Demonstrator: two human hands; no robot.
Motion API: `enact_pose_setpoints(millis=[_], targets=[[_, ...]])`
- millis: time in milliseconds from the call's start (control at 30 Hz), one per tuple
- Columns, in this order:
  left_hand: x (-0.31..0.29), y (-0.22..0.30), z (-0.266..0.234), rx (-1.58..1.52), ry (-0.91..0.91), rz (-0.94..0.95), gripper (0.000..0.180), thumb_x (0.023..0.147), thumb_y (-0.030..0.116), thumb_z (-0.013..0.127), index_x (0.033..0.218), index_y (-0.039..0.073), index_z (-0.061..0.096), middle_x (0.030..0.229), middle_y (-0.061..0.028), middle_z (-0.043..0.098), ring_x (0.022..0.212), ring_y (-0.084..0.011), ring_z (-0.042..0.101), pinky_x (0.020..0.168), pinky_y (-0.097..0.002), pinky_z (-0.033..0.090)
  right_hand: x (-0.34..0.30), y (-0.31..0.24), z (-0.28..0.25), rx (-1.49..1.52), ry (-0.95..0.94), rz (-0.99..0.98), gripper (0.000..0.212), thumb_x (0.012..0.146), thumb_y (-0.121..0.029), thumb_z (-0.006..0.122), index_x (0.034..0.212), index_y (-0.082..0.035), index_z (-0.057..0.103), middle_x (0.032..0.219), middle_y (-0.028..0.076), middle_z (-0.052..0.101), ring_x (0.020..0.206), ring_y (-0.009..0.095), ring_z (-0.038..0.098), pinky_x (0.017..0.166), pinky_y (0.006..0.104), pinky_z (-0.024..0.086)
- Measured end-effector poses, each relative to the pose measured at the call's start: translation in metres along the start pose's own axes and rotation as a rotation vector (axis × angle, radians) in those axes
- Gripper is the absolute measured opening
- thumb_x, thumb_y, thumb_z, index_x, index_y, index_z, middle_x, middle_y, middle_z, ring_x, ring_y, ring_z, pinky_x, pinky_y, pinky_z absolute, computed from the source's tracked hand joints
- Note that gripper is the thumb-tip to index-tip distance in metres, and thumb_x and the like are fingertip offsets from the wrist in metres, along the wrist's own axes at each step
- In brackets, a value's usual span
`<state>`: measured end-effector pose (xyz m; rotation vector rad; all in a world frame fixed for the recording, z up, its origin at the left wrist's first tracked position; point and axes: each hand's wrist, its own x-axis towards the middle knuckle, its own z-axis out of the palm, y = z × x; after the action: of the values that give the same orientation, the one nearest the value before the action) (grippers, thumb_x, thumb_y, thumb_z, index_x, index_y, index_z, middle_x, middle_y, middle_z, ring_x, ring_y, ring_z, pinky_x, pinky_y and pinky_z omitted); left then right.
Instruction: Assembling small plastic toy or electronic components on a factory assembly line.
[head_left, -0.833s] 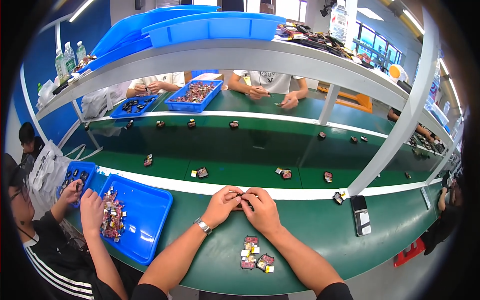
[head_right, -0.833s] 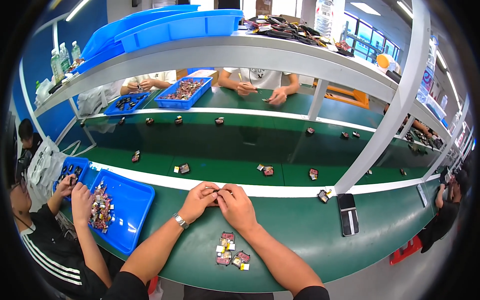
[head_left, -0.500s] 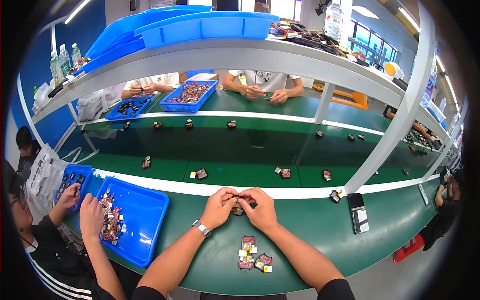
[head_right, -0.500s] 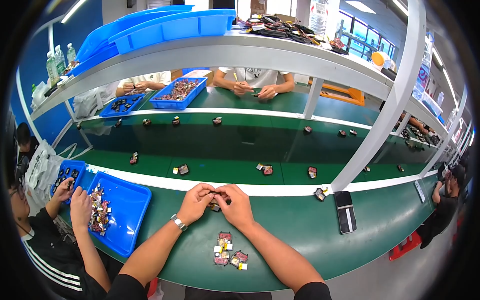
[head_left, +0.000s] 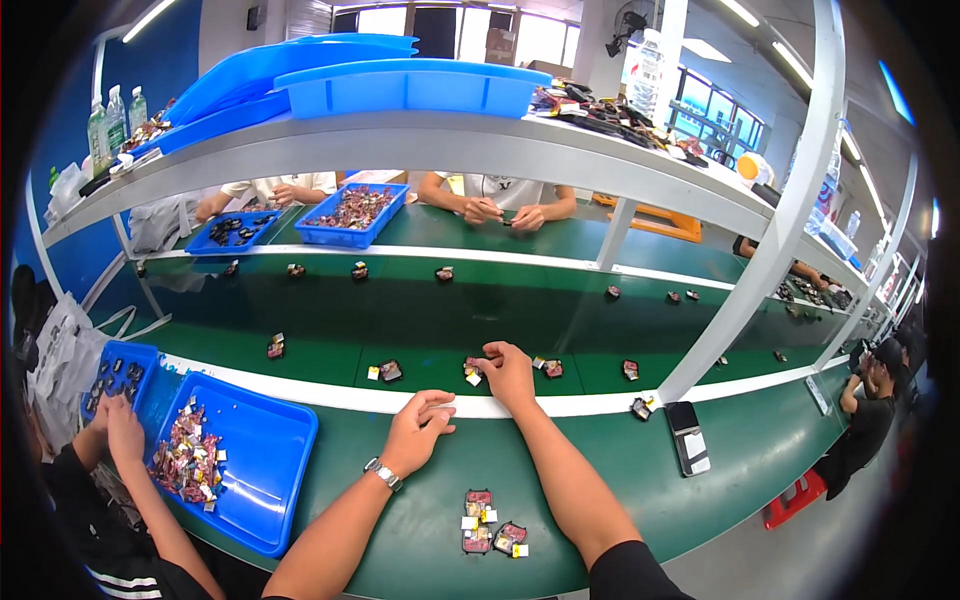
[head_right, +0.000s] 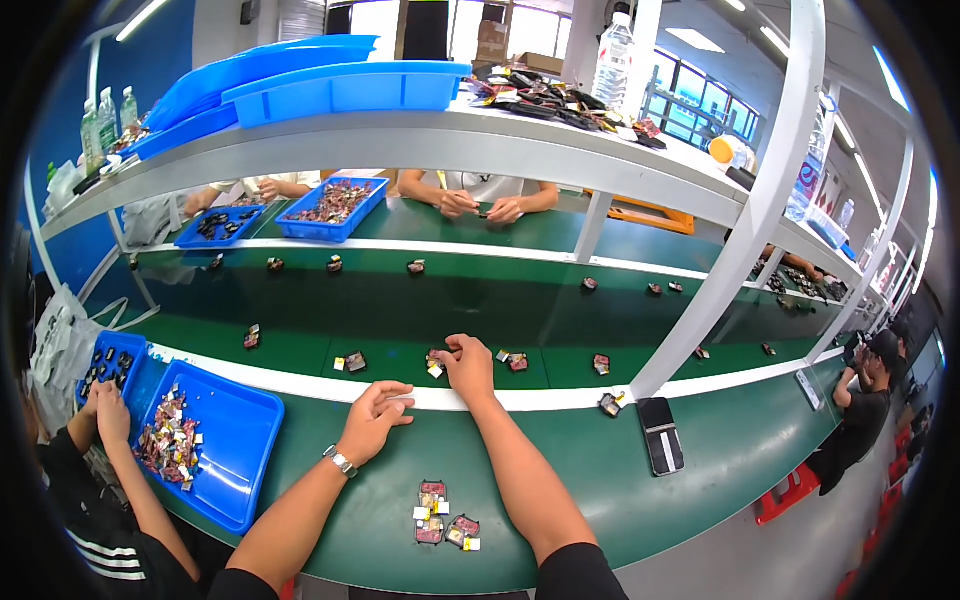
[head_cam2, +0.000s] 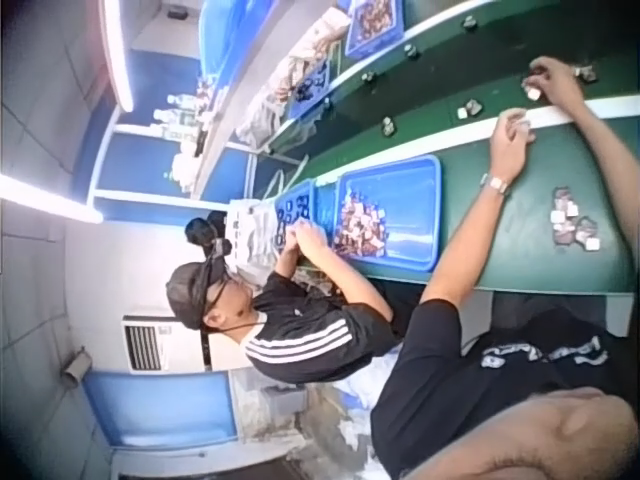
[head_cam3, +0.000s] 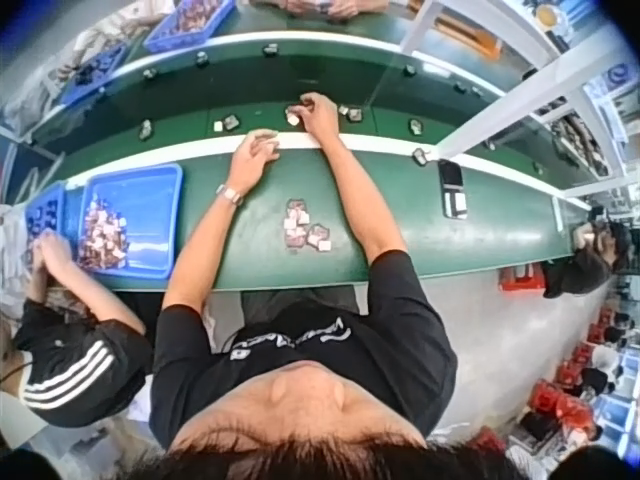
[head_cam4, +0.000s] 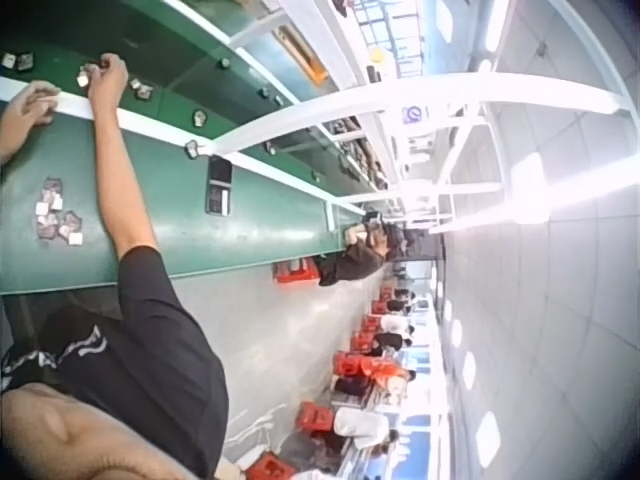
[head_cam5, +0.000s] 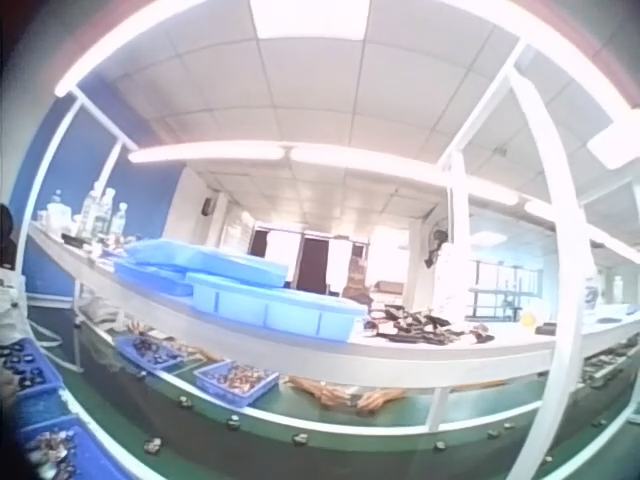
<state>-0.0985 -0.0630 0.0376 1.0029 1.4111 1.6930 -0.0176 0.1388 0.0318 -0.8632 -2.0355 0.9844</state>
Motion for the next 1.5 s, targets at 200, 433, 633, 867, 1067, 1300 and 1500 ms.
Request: enact_pose_setpoints(millis=[200,433,633,867,1067,1300,1500], targets=[[-0.003,-0.002,-0.009,0.027,0.016,-0.003,0.021,0.095,0.004,0.052,0.116,-0.002,0.054,0.121,-0.0151,0.061,0.11,-0.0231,0.062,0.088,-0.0355,0.056,-0.024,0.019,-0.067,-0.554,0.411,-0.115,0.05,0.073,-0.02,0.08,0.114,-0.002,0.056,0.109,0.016,0.055,0.106,0.036,0.051,0.09,0.044,0.045],[0.0,-0.004,-0.002,0.041,-0.002,-0.028,0.021,0.093,0.001,0.054,0.113,-0.002,0.055,0.109,-0.0159,0.066,0.091,-0.0185,0.066,0.075,-0.0304,0.056,-0.019,0.057,-0.082,-0.461,0.281,0.087,0.054,0.074,-0.018,0.079,0.117,0.003,0.053,0.106,0.019,0.061,0.104,0.037,0.055,0.091,0.0447,0.045],[-0.003,-0.001,-0.014,-0.02,0.038,-0.052,0.021,0.097,0.007,0.052,0.115,-0.002,0.055,0.107,-0.0147,0.066,0.082,-0.0154,0.064,0.068,-0.0273,0.055,-0.054,0.027,-0.071,-0.057,0.135,-0.153,0.05,0.076,-0.009,0.075,0.121,-0.004,0.054,0.11,0.011,0.065,0.105,0.028,0.056,0.089,0.0383,0.048],[-0.002,0.007,-0.019,-0.012,-0.271,-0.229,0.037,0.104,0.024,0.043,0.127,-0.003,0.054,0.107,-0.012,0.065,0.083,-0.0148,0.063,0.074,-0.0268,0.054,-0.108,-0.052,-0.07,0.038,-0.388,-0.481,0.055,0.079,-0.002,0.071,0.13,-0.008,0.052,0.121,0.01,0.058,0.116,0.029,0.049,0.102,0.0387,0.041],[-0.003,0.013,-0.018,-0.097,-0.368,-0.269,0.035,0.102,0.016,0.045,0.133,-0.001,0.053,0.111,-0.0113,0.064,0.087,-0.0131,0.065,0.079,-0.0262,0.057,-0.111,-0.065,-0.065,-0.109,-0.38,-0.588,0.045,0.081,-0.001,0.067,0.125,-0.008,0.057,0.128,0.01,0.055,0.118,0.03,0.05,0.101,0.0387,0.044],[-0.008,0.018,-0.011,-0.106,-0.266,-0.246,0.037,0.101,0.006,0.042,0.138,0.001,0.046,0.118,-0.0129,0.062,0.107,-0.0183,0.063,0.092,-0.0313,0.056,-0.117,-0.058,-0.043,-0.141,-0.24,-0.589,0.027,0.078,-0.005,0.07,0.105,-0.008,0.065,0.126,0.01,0.055,0.117,0.032,0.051,0.097,0.0402,0.046],[-0.005,0.014,-0.004,-0.05,-0.294,-0.225,0.032,0.099,0.001,0.043,0.131,0.002,0.05,0.116,-0.0122,0.062,0.107,-0.0182,0.062,0.092,-0.0312,0.056,-0.111,-0.049,-0.048,-0.153,-0.287,-0.618,0.022,0.078,-0.006,0.071,0.1,-0.008,0.066,0.123,0.011,0.056,0.113,0.033,0.053,0.095,0.0397,0.046]])
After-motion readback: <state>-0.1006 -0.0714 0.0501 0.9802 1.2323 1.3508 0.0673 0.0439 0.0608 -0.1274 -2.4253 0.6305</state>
